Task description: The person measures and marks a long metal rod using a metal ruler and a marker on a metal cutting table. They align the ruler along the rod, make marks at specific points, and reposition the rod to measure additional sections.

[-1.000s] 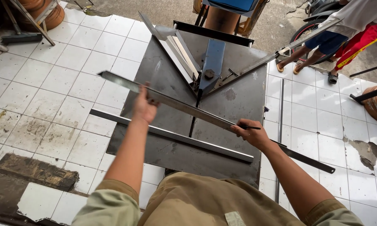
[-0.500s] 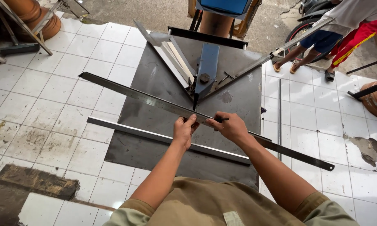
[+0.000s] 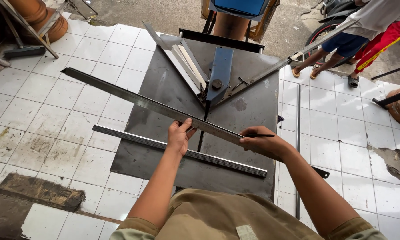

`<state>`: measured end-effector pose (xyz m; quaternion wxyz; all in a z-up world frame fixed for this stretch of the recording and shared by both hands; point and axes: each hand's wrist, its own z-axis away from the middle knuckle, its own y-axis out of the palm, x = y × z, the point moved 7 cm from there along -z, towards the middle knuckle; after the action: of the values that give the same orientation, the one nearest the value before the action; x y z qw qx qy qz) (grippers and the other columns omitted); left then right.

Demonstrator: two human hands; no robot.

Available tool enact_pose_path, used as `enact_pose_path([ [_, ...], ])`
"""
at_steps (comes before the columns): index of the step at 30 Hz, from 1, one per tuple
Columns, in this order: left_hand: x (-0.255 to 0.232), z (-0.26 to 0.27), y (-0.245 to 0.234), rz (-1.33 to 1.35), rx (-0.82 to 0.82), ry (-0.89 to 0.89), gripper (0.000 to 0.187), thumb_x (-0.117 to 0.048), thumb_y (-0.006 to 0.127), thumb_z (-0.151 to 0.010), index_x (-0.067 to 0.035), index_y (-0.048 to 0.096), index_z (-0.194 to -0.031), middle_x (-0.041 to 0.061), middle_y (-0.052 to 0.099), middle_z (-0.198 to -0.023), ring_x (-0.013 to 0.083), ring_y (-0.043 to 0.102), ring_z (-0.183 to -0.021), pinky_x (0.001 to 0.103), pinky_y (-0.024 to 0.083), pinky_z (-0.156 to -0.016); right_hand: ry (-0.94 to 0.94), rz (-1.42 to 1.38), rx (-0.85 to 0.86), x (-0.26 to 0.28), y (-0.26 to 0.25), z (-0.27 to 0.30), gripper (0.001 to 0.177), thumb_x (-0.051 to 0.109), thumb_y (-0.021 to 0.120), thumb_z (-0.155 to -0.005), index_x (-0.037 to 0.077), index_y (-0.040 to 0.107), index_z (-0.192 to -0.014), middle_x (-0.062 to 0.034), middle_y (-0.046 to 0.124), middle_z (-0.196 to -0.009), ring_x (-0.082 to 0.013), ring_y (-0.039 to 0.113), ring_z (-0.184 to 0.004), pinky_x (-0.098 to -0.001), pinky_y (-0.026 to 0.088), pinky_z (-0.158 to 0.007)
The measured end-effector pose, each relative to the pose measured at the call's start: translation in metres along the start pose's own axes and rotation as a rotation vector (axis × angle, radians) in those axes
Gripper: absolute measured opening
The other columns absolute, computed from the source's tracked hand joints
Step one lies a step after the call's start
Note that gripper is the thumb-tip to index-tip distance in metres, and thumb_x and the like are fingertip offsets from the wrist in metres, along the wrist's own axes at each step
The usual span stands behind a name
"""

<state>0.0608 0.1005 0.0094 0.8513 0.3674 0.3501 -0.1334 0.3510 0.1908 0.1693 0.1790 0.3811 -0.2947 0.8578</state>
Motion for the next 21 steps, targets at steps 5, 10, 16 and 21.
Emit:
enact_pose_path([
  [5, 0.004, -0.014, -0.022, 0.03, -0.015, -0.018, 0.034, -0.009, 0.089, -0.097, -0.005, 0.067, -0.124, 0.008, 0.068, -0.111, 0.0273, 0.078, -0.103, 0.057, 0.068, -0.103, 0.062, -0.129, -0.056, -0.001, -0.019, 0.019, 0.054, 0.036, 0.062, -0.11, 0.001, 0.073, -0.15, -0.0286, 0.08, -0.126, -0.0414, 0.077, -0.117, -0.0543, 0.061, -0.09],
  [10, 0.013, -0.026, -0.042, 0.041, -0.024, -0.045, 0.034, -0.008, 0.089, -0.097, -0.006, 0.066, -0.122, 0.007, 0.07, -0.111, 0.0272, 0.08, -0.102, 0.056, 0.068, -0.103, 0.089, -0.238, -0.177, -0.005, -0.029, 0.028, 0.064, 0.056, 0.039, -0.12, 0.014, 0.073, -0.154, -0.0127, 0.076, -0.121, -0.029, 0.069, -0.119, -0.0477, 0.049, -0.094],
  [16, 0.022, -0.038, -0.051, 0.063, -0.037, -0.079, 0.036, -0.008, 0.09, -0.096, -0.006, 0.064, -0.121, 0.009, 0.074, -0.109, 0.0288, 0.081, -0.101, 0.054, 0.07, -0.1, -0.015, -0.167, -0.207, -0.03, -0.038, 0.012, 0.045, 0.032, 0.078, -0.102, 0.007, 0.073, -0.139, -0.0142, 0.078, -0.113, -0.0251, 0.072, -0.105, -0.041, 0.052, -0.075],
  [21, 0.021, -0.028, -0.05, 0.08, -0.042, -0.104, 0.034, -0.007, 0.089, -0.097, -0.008, 0.064, -0.12, 0.008, 0.075, -0.105, 0.0262, 0.081, -0.096, 0.05, 0.072, -0.096, 0.001, -0.184, -0.221, -0.028, -0.038, 0.022, 0.039, 0.031, 0.077, -0.106, 0.006, 0.079, -0.135, -0.0157, 0.083, -0.111, -0.0262, 0.077, -0.105, -0.0392, 0.056, -0.078],
])
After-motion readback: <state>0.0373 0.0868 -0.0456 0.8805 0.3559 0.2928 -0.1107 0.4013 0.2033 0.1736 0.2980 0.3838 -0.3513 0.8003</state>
